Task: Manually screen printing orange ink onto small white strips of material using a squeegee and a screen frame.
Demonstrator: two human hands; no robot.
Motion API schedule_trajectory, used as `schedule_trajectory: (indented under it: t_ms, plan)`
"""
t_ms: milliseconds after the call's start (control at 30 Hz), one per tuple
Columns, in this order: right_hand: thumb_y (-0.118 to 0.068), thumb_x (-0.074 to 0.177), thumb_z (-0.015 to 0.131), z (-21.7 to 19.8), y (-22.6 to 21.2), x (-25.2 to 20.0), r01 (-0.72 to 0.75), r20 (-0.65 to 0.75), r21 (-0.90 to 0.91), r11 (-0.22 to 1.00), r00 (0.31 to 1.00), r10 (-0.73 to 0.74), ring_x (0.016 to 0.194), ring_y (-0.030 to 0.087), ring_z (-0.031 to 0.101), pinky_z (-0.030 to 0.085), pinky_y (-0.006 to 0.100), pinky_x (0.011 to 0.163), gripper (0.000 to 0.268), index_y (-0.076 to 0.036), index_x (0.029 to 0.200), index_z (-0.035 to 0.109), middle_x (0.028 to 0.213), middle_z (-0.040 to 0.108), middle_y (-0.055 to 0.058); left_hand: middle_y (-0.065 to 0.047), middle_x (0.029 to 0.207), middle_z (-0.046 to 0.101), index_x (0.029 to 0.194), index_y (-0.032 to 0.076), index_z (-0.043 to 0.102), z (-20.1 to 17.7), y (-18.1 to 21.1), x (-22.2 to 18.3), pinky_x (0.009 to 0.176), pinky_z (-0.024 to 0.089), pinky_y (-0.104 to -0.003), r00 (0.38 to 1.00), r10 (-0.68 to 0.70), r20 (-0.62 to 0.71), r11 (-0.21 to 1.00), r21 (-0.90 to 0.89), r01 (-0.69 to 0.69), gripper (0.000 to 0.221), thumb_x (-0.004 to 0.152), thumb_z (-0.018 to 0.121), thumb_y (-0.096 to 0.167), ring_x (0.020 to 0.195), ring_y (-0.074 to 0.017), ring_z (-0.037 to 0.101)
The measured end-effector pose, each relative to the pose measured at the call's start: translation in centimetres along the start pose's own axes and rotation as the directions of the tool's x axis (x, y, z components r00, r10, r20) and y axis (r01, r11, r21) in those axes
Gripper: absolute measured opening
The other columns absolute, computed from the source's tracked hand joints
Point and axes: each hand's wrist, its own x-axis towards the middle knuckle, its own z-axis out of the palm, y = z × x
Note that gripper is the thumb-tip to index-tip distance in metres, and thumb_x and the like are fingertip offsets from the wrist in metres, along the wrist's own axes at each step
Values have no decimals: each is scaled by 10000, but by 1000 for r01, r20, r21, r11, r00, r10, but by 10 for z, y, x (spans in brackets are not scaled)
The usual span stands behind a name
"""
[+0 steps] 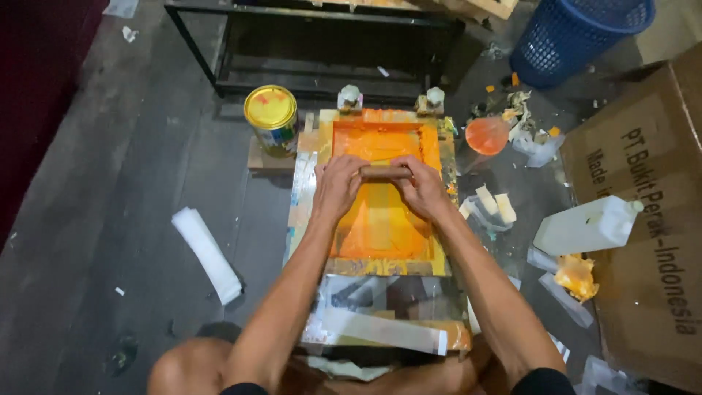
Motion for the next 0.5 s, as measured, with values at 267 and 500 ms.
schedule_trajectory:
  t_ms: [267,500]
  plan:
    - [29,928,645,0,-7,-19,21,65,-93,995,998,-15,963,420,714,586,550,774,244,-123,1118,636,954,754,140,141,1040,629,1162,394,675,6,-2,-16,1018,346,-431,998,-58,-2,997,48,58,310,952,651,168,1105,-144,579]
    - [59,882,658,-6,-51,-96,152,141,-100,983,981,-137,952,466,700,580,567,810,298,-71,1149,638,983,742,208,71,1065,655,1204,325,668,-29,37,-106,1013,317,-450,994,23,102,1000,-2,-23,310,942,641,162,1108,-203,596]
